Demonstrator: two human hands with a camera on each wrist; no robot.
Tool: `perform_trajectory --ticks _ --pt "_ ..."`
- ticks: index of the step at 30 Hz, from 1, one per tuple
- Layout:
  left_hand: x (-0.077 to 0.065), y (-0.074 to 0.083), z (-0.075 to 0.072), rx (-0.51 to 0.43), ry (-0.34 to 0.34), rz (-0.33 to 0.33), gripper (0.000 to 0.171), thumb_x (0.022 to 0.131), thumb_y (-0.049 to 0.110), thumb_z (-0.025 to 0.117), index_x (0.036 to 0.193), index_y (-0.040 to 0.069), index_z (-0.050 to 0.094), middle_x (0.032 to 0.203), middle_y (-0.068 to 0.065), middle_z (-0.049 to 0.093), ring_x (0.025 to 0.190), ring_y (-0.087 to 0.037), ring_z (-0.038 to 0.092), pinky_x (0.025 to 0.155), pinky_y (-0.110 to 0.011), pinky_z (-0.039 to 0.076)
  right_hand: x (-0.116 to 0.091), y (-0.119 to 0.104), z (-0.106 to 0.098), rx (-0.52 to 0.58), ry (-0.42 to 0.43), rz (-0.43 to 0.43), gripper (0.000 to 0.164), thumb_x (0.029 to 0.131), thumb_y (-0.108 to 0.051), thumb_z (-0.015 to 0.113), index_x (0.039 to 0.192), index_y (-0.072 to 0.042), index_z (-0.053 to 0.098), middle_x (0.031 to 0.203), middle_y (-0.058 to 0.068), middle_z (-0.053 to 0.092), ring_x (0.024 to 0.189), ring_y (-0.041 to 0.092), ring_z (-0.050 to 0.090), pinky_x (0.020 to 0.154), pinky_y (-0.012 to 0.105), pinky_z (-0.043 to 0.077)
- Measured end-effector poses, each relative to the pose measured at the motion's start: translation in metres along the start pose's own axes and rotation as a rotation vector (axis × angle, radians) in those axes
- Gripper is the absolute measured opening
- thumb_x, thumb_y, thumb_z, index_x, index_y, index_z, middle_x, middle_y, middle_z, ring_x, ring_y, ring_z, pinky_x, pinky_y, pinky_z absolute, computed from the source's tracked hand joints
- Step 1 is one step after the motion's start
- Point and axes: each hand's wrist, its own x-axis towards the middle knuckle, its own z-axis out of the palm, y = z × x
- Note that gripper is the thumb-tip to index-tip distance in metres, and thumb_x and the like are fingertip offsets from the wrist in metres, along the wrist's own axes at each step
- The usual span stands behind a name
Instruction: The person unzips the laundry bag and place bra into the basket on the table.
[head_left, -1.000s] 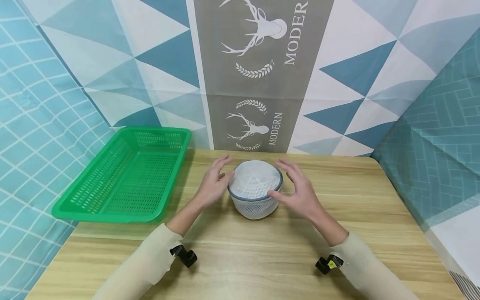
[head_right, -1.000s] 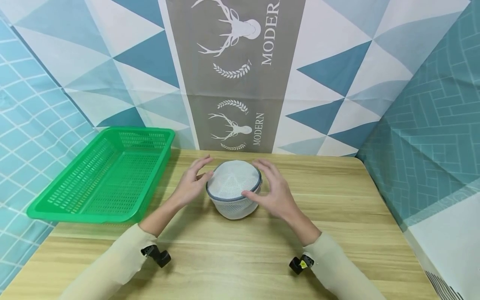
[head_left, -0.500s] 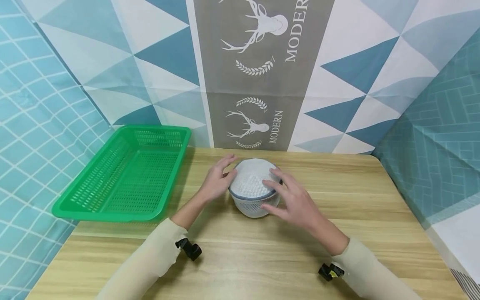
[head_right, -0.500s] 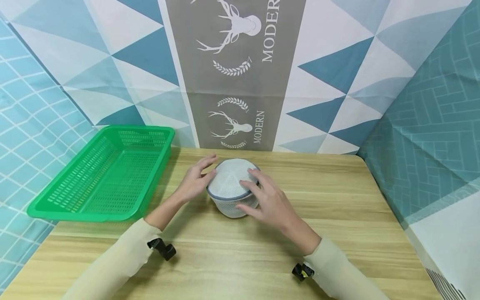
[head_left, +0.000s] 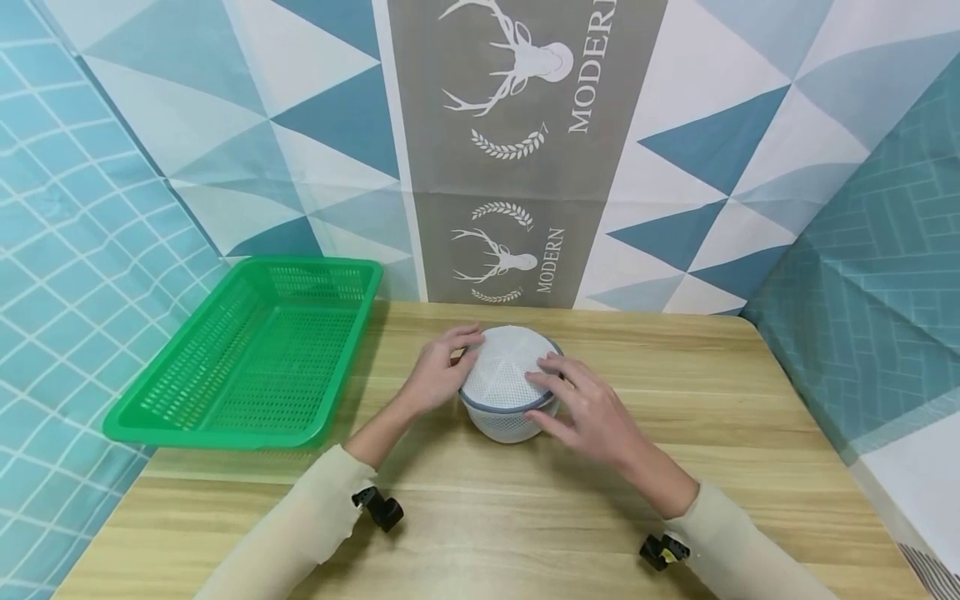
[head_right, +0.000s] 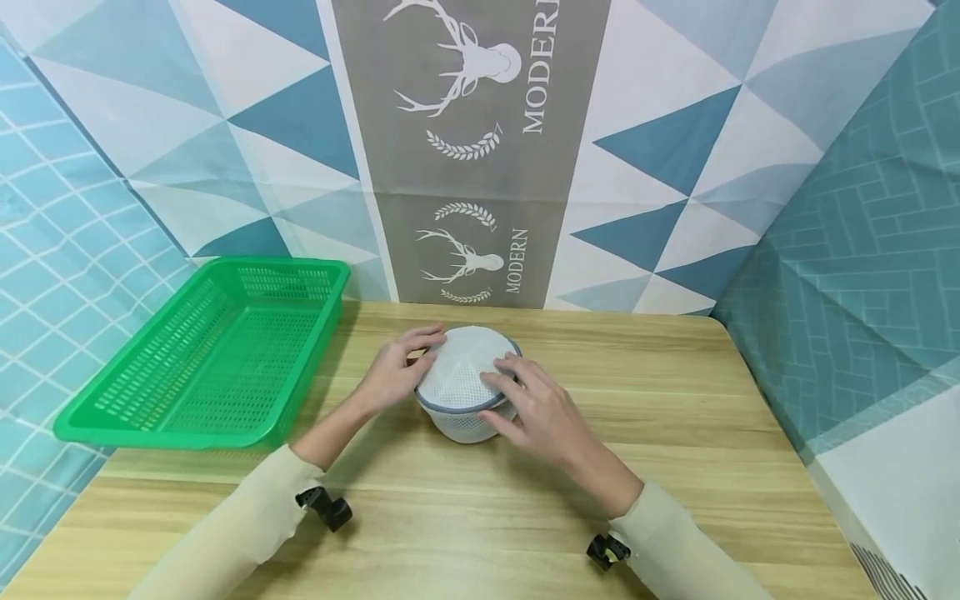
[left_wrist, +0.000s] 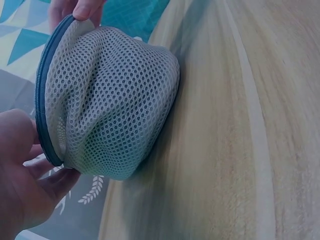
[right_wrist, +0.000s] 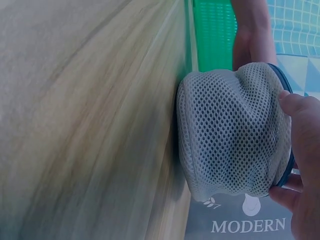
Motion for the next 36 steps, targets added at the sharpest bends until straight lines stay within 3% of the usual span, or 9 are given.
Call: perform_trajectory --ticks 6,10,15,24,36 --pt "-0.002 0.0 0.002 0.037 0.009 0.021 0.038 0.113 0.007 0.059 0.146 -0.007 0.069 0.167 -0.025 0.059 0.158 -0.046 0.055 0.124 -0.055 0.054 -0.001 0.006 0.0 -0.003 0.01 -0.039 0.044 0.096 -0.035 0.089 0.13 -0.008 0.079 0.137 0.021 0.077 0.131 0.043 0.076 0.11 0.058 0.065" --pt "-0.005 0.001 0.002 0.031 0.007 -0.002 0.038 0.111 0.004 0.058 0.146 -0.006 0.069 0.166 -0.024 0.059 0.159 -0.045 0.055 0.123 -0.054 0.054 -0.003 0.01 0.0 -0.002 0.012 -0.054 0.045 0.09 -0.025 0.09 0.129 -0.007 0.078 0.135 0.021 0.077 0.129 0.042 0.076 0.108 0.058 0.065" --pt "-0.011 0.003 0.003 0.025 0.014 -0.014 0.04 0.107 -0.003 0.058 0.145 -0.008 0.07 0.166 -0.025 0.058 0.157 -0.045 0.056 0.121 -0.052 0.057 -0.005 0.015 -0.002 -0.009 -0.002 -0.019 0.047 0.082 -0.011 0.087 0.128 -0.004 0.077 0.137 0.022 0.076 0.133 0.044 0.075 0.107 0.058 0.065" --pt "-0.02 0.008 0.005 0.021 0.052 -0.012 0.037 0.104 -0.003 0.061 0.138 -0.01 0.073 0.162 -0.023 0.061 0.151 -0.042 0.061 0.114 -0.048 0.064 -0.005 0.024 -0.003 -0.027 -0.01 0.031 0.044 0.083 -0.004 0.081 0.127 -0.002 0.076 0.139 0.022 0.076 0.137 0.044 0.073 0.112 0.058 0.063" --pt "-0.006 0.005 -0.004 0.057 0.044 0.014 0.045 0.105 0.006 0.065 0.149 -0.002 0.069 0.172 -0.027 0.053 0.162 -0.047 0.051 0.128 -0.055 0.05 -0.005 0.015 -0.003 0.022 0.012 -0.013 0.053 0.079 -0.002 0.075 0.132 -0.005 0.075 0.149 0.021 0.073 0.149 0.048 0.064 0.119 0.06 0.058"
